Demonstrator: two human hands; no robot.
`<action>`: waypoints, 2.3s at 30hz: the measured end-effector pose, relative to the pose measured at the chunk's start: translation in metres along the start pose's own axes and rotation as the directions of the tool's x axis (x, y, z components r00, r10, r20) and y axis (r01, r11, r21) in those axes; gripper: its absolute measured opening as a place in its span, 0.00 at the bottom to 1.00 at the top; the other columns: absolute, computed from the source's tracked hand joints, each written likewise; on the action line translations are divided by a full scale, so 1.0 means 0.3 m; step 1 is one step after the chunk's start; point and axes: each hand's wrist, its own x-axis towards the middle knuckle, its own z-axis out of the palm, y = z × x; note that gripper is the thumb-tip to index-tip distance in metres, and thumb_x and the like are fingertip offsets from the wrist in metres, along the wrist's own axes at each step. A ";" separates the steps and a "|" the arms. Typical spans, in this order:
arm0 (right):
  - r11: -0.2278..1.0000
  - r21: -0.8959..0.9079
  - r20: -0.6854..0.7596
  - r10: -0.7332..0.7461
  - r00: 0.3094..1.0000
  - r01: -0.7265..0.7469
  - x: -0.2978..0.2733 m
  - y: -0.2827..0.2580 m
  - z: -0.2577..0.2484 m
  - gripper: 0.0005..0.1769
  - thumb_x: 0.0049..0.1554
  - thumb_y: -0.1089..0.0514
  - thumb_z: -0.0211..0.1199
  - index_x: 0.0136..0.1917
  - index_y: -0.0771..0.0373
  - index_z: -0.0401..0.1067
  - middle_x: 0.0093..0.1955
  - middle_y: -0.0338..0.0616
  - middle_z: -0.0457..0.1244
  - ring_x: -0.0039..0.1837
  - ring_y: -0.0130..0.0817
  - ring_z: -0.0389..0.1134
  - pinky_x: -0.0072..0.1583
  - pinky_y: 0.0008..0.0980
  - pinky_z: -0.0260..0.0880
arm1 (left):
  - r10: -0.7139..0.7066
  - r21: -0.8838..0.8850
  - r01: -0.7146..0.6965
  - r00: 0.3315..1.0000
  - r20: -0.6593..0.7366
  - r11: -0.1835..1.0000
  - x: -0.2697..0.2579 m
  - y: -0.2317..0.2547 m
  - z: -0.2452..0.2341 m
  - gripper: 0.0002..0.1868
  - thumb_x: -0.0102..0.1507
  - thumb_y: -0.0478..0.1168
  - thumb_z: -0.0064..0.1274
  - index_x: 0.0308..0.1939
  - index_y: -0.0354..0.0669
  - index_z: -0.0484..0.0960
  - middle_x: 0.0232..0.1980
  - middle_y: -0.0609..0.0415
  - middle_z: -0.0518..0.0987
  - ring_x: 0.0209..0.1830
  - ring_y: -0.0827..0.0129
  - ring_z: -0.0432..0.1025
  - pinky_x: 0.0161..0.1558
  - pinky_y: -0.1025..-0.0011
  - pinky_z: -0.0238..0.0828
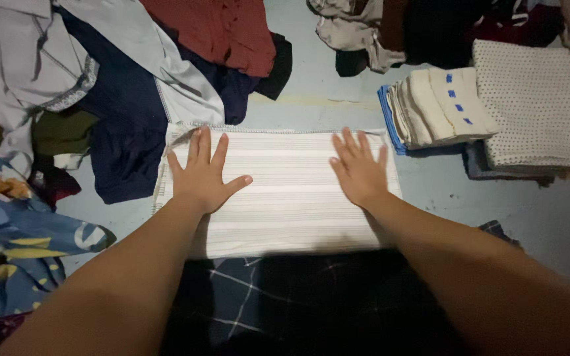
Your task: The person sits on the floor and folds a white towel with blue squares, then folds a white striped sheet. They smooth and align the edges before stacking the folded items on the floor.
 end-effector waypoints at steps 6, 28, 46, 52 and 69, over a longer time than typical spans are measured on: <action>0.993 0.020 -0.024 0.115 0.993 -0.115 -0.053 0.107 -0.033 0.39 0.65 0.38 0.41 0.83 0.56 0.41 0.87 0.40 0.35 0.85 0.41 0.34 0.75 0.70 0.32 | -0.076 0.014 0.076 0.997 0.030 0.997 -0.025 -0.024 0.012 0.60 0.59 0.79 0.37 0.80 0.46 0.38 0.83 0.41 0.30 0.83 0.52 0.22 0.67 0.25 0.23; 0.984 -0.047 0.455 0.172 0.873 -0.169 -0.338 -0.118 -0.103 0.42 0.61 0.24 0.35 0.83 0.25 0.26 0.88 0.28 0.16 0.87 0.50 0.19 0.73 0.84 0.27 | 0.005 0.042 -0.018 0.953 0.304 0.999 -0.421 0.141 0.041 0.50 0.64 0.77 0.27 0.82 0.62 0.34 0.86 0.61 0.26 0.85 0.64 0.23 0.71 0.25 0.28; 0.685 0.141 0.423 0.611 0.669 -0.715 -0.309 0.110 -0.085 0.36 0.58 0.51 0.59 0.78 0.48 0.54 0.77 0.53 0.51 0.77 0.54 0.53 0.72 0.62 0.54 | -0.143 0.081 0.121 0.908 0.393 0.989 -0.422 0.135 0.012 0.50 0.64 0.78 0.28 0.82 0.65 0.32 0.85 0.61 0.22 0.85 0.59 0.20 0.71 0.23 0.26; 0.731 0.186 0.451 0.531 0.718 -0.657 -0.247 0.175 -0.026 0.33 0.55 0.54 0.60 0.73 0.50 0.60 0.71 0.54 0.56 0.72 0.53 0.59 0.69 0.56 0.59 | -0.115 0.049 0.104 0.931 0.346 0.993 -0.429 0.141 0.017 0.46 0.65 0.75 0.30 0.82 0.73 0.32 0.85 0.58 0.22 0.85 0.56 0.19 0.70 0.21 0.28; 0.706 0.566 -0.059 0.549 0.834 -0.425 -0.129 0.243 -0.326 0.29 0.48 0.65 0.63 0.64 0.53 0.76 0.58 0.54 0.70 0.62 0.49 0.72 0.62 0.42 0.70 | 0.387 -0.194 -0.335 0.823 0.416 0.922 -0.379 0.474 -0.023 0.42 0.68 0.69 0.22 0.82 0.62 0.36 0.86 0.60 0.28 0.86 0.61 0.26 0.76 0.35 0.29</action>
